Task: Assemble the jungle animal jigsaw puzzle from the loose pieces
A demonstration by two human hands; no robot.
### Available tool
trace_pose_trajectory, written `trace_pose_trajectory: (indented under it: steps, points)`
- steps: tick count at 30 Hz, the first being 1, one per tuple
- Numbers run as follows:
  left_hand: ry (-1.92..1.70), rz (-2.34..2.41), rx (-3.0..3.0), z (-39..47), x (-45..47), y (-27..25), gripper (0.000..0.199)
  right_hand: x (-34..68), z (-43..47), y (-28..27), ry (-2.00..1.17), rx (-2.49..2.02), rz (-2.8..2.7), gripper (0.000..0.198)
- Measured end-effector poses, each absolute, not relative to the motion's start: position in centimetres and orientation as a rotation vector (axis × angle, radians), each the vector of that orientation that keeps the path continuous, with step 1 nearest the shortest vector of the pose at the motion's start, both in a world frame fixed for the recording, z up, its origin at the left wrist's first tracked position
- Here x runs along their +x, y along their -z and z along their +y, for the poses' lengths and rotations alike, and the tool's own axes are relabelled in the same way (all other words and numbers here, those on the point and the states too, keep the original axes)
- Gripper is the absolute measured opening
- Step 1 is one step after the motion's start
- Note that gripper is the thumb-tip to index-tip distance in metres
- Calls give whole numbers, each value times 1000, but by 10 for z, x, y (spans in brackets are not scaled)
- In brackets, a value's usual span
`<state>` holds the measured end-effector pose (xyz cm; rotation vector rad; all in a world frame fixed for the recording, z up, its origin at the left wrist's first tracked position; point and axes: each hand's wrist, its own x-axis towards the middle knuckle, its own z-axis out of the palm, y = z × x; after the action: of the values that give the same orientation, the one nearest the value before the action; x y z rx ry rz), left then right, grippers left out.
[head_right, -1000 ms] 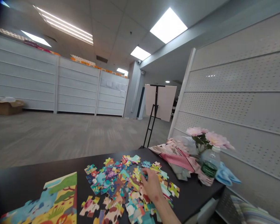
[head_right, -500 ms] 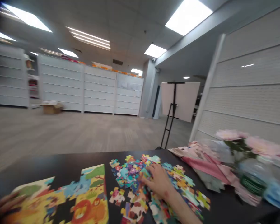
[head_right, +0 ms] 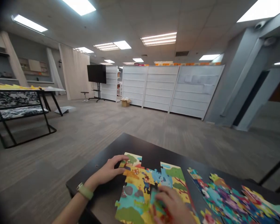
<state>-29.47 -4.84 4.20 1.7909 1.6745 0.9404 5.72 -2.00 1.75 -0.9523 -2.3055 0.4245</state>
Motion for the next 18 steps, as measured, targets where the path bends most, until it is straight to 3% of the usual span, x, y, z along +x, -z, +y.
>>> trace_pose_trajectory:
  steps: [2,6,18]
  points:
    - [-956,1658,1769,-50,-297,-42,51,-13,-42,-17,-598,-661,-2570,28]
    - [-963,1648,1752,-50,-301,-40,50,-90,-59,-3,-586,-557,-2621,33]
    - [-849,1682,1814,-52,-301,-51,56,-95,-54,10,-444,-575,-2586,39]
